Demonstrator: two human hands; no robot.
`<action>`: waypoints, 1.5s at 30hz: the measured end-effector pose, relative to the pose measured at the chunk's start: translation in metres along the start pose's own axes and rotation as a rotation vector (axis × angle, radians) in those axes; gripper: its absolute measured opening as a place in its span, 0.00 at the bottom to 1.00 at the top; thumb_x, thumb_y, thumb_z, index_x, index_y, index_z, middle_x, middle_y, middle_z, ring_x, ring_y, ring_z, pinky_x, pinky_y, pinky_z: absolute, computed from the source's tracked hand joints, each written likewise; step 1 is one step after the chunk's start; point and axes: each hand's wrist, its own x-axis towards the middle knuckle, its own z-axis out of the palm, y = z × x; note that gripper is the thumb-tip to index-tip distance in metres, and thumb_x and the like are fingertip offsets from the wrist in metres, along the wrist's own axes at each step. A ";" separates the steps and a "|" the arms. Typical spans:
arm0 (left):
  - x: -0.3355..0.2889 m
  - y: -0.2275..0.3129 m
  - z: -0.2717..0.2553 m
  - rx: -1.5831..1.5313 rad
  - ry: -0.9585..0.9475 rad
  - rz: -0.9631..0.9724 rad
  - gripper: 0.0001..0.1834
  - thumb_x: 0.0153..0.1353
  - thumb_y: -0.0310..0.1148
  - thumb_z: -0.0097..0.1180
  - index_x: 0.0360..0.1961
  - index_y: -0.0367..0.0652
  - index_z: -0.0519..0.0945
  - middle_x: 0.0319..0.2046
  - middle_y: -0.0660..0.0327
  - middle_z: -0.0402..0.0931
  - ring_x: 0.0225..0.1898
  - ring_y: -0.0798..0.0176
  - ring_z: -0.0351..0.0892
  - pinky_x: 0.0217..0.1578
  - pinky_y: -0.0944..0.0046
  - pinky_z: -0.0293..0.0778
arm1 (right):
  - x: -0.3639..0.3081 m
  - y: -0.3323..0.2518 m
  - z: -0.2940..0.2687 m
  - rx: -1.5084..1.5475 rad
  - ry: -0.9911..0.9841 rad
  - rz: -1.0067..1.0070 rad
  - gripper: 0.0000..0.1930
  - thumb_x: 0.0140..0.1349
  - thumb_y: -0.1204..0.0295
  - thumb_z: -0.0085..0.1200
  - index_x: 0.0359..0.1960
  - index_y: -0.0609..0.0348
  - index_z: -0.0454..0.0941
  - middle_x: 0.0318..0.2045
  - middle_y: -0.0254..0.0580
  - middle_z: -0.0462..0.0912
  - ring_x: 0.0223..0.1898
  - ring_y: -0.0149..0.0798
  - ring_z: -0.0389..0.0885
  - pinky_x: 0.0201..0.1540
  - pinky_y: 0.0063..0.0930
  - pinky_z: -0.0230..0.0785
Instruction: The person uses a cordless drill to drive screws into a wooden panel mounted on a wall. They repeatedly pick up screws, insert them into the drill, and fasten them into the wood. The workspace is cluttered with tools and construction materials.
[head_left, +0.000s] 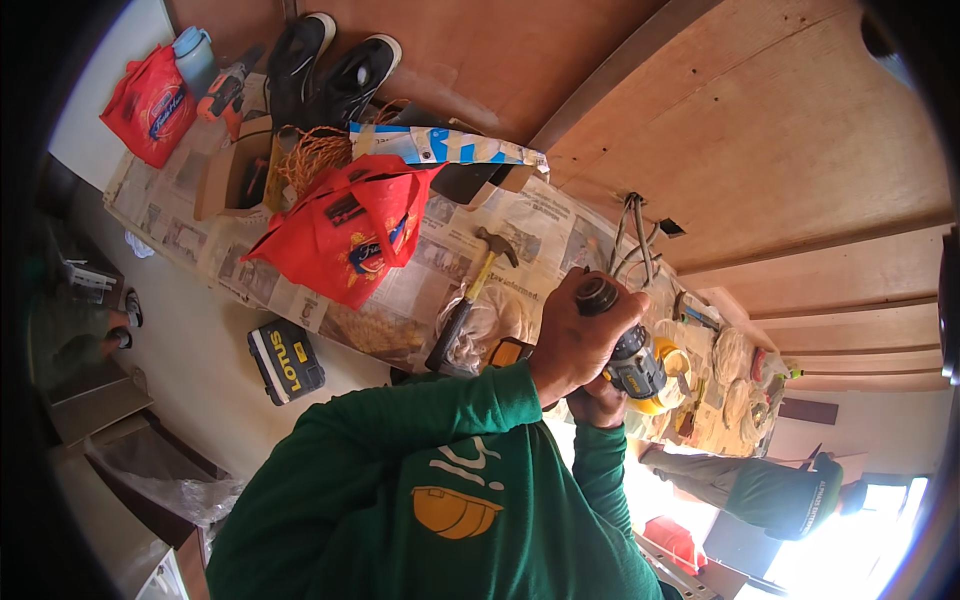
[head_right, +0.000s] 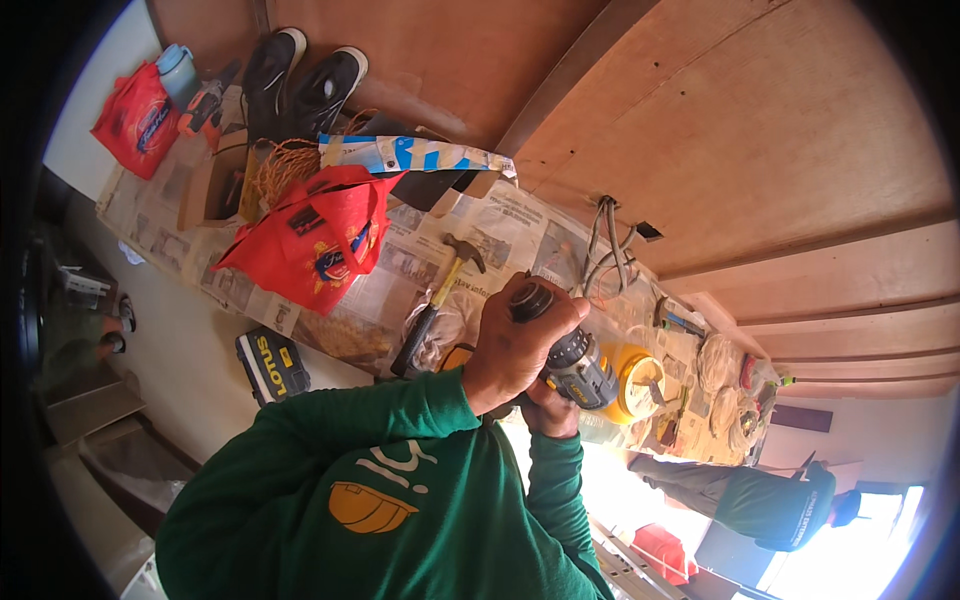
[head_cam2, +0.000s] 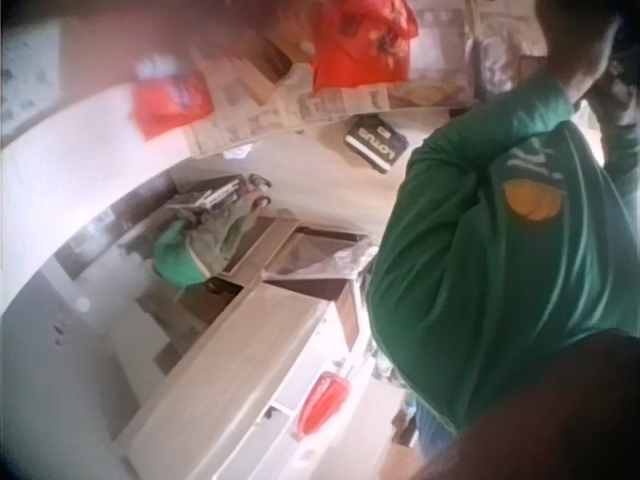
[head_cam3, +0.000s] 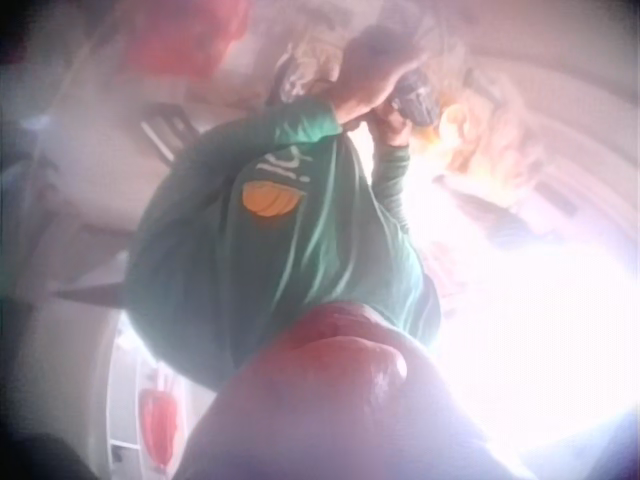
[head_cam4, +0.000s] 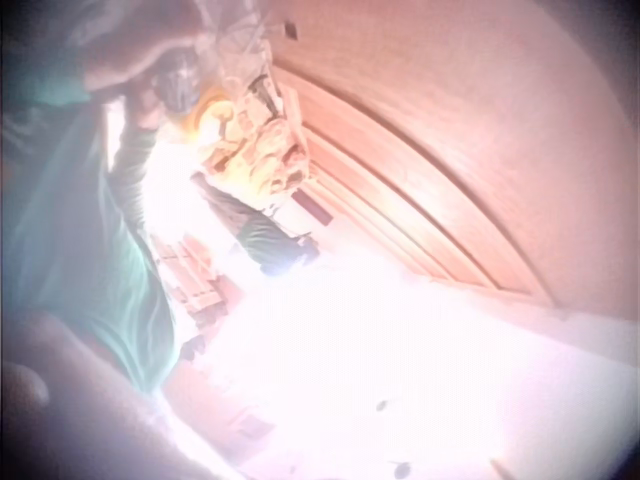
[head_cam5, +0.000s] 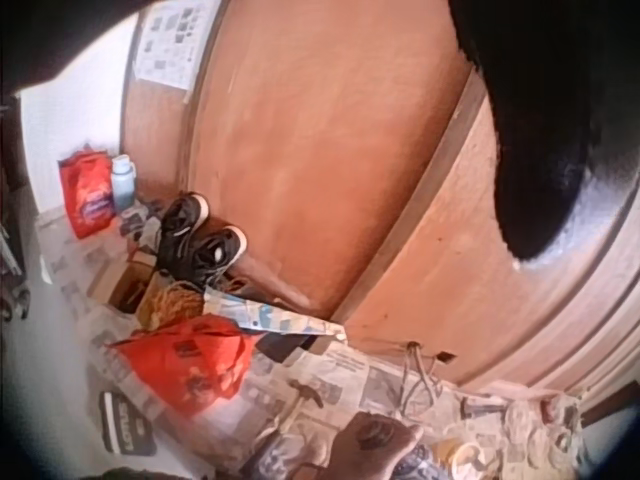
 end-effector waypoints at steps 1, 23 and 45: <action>0.000 0.000 0.000 -0.009 -0.001 -0.003 0.10 0.58 0.34 0.66 0.30 0.41 0.77 0.25 0.67 0.76 0.27 0.75 0.74 0.31 0.71 0.71 | 0.000 0.000 0.001 0.001 0.020 0.001 0.39 0.47 0.75 0.63 0.65 0.54 0.63 0.57 0.41 0.74 0.59 0.46 0.73 0.65 0.45 0.65; -0.009 0.009 -0.001 0.079 -0.225 0.050 0.16 0.65 0.36 0.57 0.50 0.40 0.72 0.34 0.66 0.74 0.30 0.75 0.69 0.32 0.70 0.72 | 0.002 -0.003 -0.001 0.008 -0.022 -0.105 0.42 0.46 0.62 0.65 0.64 0.59 0.61 0.59 0.43 0.69 0.60 0.46 0.69 0.65 0.44 0.60; -0.011 0.011 -0.009 -0.016 -0.312 0.011 0.22 0.56 0.30 0.71 0.47 0.34 0.75 0.37 0.62 0.76 0.40 0.74 0.75 0.42 0.70 0.74 | 0.009 -0.015 0.033 0.065 0.084 -0.183 0.31 0.43 0.71 0.60 0.54 0.63 0.72 0.37 0.43 0.81 0.40 0.40 0.81 0.45 0.30 0.77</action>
